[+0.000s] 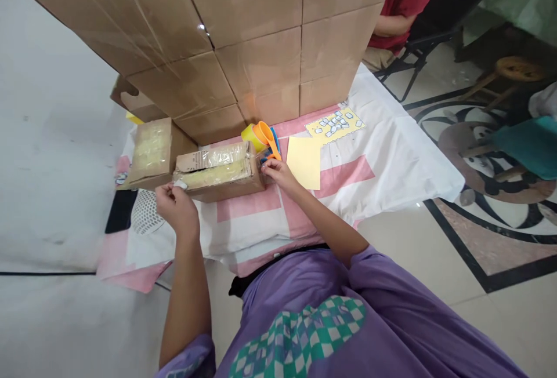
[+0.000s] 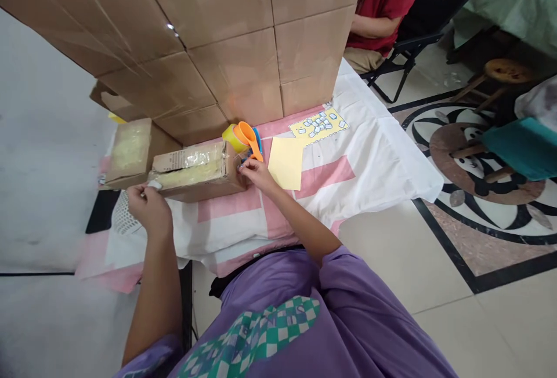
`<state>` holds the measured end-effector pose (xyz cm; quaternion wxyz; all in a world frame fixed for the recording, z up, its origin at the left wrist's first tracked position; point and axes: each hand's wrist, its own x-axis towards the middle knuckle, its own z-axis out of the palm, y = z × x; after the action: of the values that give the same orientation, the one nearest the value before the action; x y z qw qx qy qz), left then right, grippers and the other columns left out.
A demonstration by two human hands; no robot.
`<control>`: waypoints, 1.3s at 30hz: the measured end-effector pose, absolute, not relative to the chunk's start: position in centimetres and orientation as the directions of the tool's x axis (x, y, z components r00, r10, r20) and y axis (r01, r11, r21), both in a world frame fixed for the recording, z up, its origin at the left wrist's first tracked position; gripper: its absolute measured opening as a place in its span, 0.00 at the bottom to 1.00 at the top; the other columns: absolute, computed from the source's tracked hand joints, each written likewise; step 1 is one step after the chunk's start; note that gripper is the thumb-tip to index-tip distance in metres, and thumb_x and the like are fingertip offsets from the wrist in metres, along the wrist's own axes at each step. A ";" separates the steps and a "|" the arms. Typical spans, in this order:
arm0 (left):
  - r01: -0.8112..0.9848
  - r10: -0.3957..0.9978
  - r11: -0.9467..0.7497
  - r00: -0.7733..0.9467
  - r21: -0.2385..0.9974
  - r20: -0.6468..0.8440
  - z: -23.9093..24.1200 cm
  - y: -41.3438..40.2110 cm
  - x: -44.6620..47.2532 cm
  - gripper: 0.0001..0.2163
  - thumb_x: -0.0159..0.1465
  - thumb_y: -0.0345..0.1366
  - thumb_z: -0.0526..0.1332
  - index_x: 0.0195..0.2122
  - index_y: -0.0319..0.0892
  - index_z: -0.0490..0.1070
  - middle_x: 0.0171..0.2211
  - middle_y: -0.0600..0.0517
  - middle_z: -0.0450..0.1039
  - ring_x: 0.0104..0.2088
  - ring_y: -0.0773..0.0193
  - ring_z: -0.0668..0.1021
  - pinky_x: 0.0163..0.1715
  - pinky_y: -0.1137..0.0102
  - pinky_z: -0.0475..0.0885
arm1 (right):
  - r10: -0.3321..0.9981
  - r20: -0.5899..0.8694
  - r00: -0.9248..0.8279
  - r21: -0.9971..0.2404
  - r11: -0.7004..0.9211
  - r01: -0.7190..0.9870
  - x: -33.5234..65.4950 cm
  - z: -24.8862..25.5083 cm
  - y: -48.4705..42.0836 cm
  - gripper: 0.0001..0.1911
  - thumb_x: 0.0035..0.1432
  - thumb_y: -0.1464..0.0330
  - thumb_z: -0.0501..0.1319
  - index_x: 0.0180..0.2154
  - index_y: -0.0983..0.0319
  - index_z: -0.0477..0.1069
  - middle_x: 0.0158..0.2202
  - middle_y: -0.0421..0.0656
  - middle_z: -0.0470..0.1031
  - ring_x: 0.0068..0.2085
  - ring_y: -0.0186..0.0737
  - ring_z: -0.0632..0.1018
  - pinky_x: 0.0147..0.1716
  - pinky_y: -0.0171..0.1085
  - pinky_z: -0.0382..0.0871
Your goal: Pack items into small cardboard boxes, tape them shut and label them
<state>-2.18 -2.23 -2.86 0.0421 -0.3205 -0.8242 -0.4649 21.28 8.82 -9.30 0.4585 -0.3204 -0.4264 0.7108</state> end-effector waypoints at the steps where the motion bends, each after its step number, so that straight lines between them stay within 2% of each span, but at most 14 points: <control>1: 0.569 0.496 0.370 -0.790 0.735 0.362 -2.7 -2.3 -2.3 0.04 0.62 0.29 0.54 0.33 0.45 0.62 0.35 0.50 0.72 0.39 0.57 0.75 0.50 0.59 0.70 | 0.917 -0.037 -0.396 -0.912 -0.194 -0.363 21.7 -9.2 9.2 0.14 0.45 0.65 0.72 0.21 0.60 0.67 0.27 0.37 0.68 0.32 0.34 0.67 0.33 0.34 0.59; 4: 0.647 0.501 0.326 -0.736 0.689 0.455 -1.4 -3.0 -1.4 0.04 0.62 0.29 0.56 0.33 0.45 0.62 0.41 0.45 0.75 0.46 0.52 0.76 0.53 0.56 0.69 | 0.879 0.101 -0.467 -0.956 -0.045 -0.291 23.1 -8.6 9.7 0.14 0.45 0.67 0.74 0.22 0.61 0.70 0.33 0.39 0.67 0.36 0.37 0.68 0.36 0.36 0.60; 7: 0.777 0.540 0.061 -0.554 0.627 0.634 0.4 -4.5 1.8 0.04 0.65 0.31 0.57 0.33 0.45 0.63 0.47 0.42 0.76 0.55 0.50 0.75 0.59 0.52 0.67 | 0.746 0.322 -0.583 -0.943 0.196 -0.270 24.7 -7.2 9.0 0.13 0.58 0.62 0.70 0.29 0.62 0.73 0.36 0.41 0.66 0.38 0.38 0.69 0.37 0.38 0.61; 8: 0.744 0.624 -0.066 -0.489 0.664 0.609 1.0 -5.1 3.2 0.04 0.66 0.33 0.57 0.33 0.45 0.64 0.49 0.42 0.76 0.54 0.51 0.77 0.59 0.52 0.68 | 0.687 0.373 -0.624 -0.926 0.237 -0.293 25.2 -6.6 8.5 0.14 0.62 0.59 0.68 0.31 0.62 0.73 0.36 0.41 0.66 0.38 0.39 0.70 0.37 0.38 0.62; 10: 0.543 0.886 -0.187 -0.267 0.819 0.379 1.7 -5.9 6.0 0.06 0.69 0.35 0.58 0.33 0.44 0.66 0.56 0.42 0.75 0.52 0.53 0.80 0.56 0.54 0.73 | 0.593 0.421 -0.686 -0.906 0.242 -0.347 26.2 -5.1 7.6 0.16 0.66 0.56 0.65 0.35 0.62 0.73 0.36 0.42 0.67 0.38 0.38 0.71 0.37 0.38 0.63; 13: 0.390 0.996 -0.075 -0.017 0.918 0.089 2.1 -6.0 9.3 0.08 0.70 0.38 0.59 0.34 0.43 0.71 0.60 0.41 0.74 0.58 0.52 0.78 0.54 0.60 0.75 | 0.546 0.440 -0.713 -0.897 0.294 -0.329 27.2 -2.9 6.7 0.16 0.67 0.55 0.64 0.37 0.62 0.74 0.36 0.41 0.68 0.36 0.36 0.71 0.37 0.37 0.64; 15: 0.390 0.998 -0.020 -0.042 0.920 0.040 2.1 -5.5 10.3 0.09 0.70 0.39 0.60 0.34 0.43 0.73 0.57 0.41 0.76 0.59 0.52 0.77 0.52 0.63 0.76 | 0.573 0.439 -0.692 -0.893 0.362 -0.267 27.7 -1.9 6.7 0.14 0.68 0.57 0.64 0.36 0.62 0.76 0.34 0.41 0.68 0.36 0.36 0.71 0.37 0.36 0.64; 19: 0.397 0.990 0.044 -0.143 0.917 0.015 2.5 -4.5 10.8 0.08 0.68 0.40 0.62 0.34 0.43 0.76 0.49 0.44 0.80 0.49 0.56 0.81 0.42 0.68 0.78 | 0.630 0.431 -0.645 -0.887 0.429 -0.173 28.4 -1.0 7.2 0.12 0.67 0.61 0.65 0.33 0.60 0.76 0.33 0.40 0.69 0.35 0.37 0.72 0.37 0.37 0.65; 23: 0.412 0.991 0.044 -0.135 0.910 0.013 2.7 -3.9 10.8 0.07 0.67 0.39 0.62 0.33 0.44 0.76 0.44 0.47 0.80 0.45 0.60 0.81 0.42 0.70 0.79 | 0.660 0.398 -0.637 -0.894 0.436 -0.106 28.8 -1.7 7.9 0.11 0.67 0.61 0.64 0.33 0.59 0.75 0.32 0.41 0.71 0.34 0.38 0.73 0.36 0.37 0.65; 29: 0.428 0.968 0.225 -0.201 0.876 -0.151 1.2 -2.7 11.3 0.09 0.66 0.42 0.62 0.33 0.42 0.73 0.54 0.44 0.79 0.37 0.62 0.82 0.33 0.70 0.78 | 0.681 0.248 -0.688 -0.940 0.341 -0.002 26.8 -5.1 10.1 0.11 0.69 0.63 0.60 0.35 0.60 0.74 0.32 0.40 0.74 0.33 0.37 0.72 0.35 0.36 0.63; 33: 0.474 0.958 0.262 -0.231 0.841 -0.168 0.6 -2.6 12.5 0.10 0.66 0.42 0.61 0.32 0.42 0.72 0.55 0.42 0.78 0.32 0.63 0.81 0.27 0.70 0.75 | 0.727 0.173 -0.665 -0.964 0.264 0.038 24.4 -8.1 11.3 0.07 0.67 0.66 0.60 0.35 0.59 0.73 0.29 0.38 0.72 0.32 0.38 0.72 0.34 0.35 0.61; 36: 0.530 0.944 0.211 -0.328 0.821 -0.031 1.2 -3.2 11.8 0.07 0.65 0.40 0.61 0.34 0.43 0.72 0.40 0.47 0.82 0.29 0.63 0.80 0.28 0.70 0.75 | 0.757 0.153 -0.635 -0.967 0.247 0.061 23.3 -9.3 11.4 0.06 0.67 0.68 0.60 0.35 0.59 0.72 0.29 0.38 0.72 0.31 0.38 0.71 0.35 0.35 0.61; 38: 0.595 0.856 0.137 -0.473 0.792 0.207 1.8 -3.2 9.7 0.05 0.65 0.38 0.61 0.34 0.43 0.72 0.31 0.52 0.79 0.31 0.61 0.81 0.35 0.67 0.77 | 0.775 0.154 -0.613 -0.965 0.252 0.076 23.2 -9.6 11.4 0.06 0.67 0.68 0.59 0.35 0.59 0.72 0.30 0.38 0.72 0.33 0.39 0.72 0.36 0.35 0.61; 39: 0.623 0.774 0.109 -0.542 0.774 0.327 1.9 -3.1 8.3 0.04 0.65 0.37 0.61 0.35 0.43 0.71 0.30 0.52 0.78 0.34 0.59 0.82 0.40 0.64 0.78 | 0.781 0.158 -0.604 -0.962 0.259 0.083 23.2 -9.6 11.4 0.06 0.67 0.68 0.59 0.35 0.58 0.71 0.31 0.39 0.72 0.34 0.39 0.73 0.36 0.36 0.61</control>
<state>8.34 -3.06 1.93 -0.0801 -0.4720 -0.7403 -0.4719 23.20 11.41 -9.60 0.3292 -0.2992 -0.7220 0.5300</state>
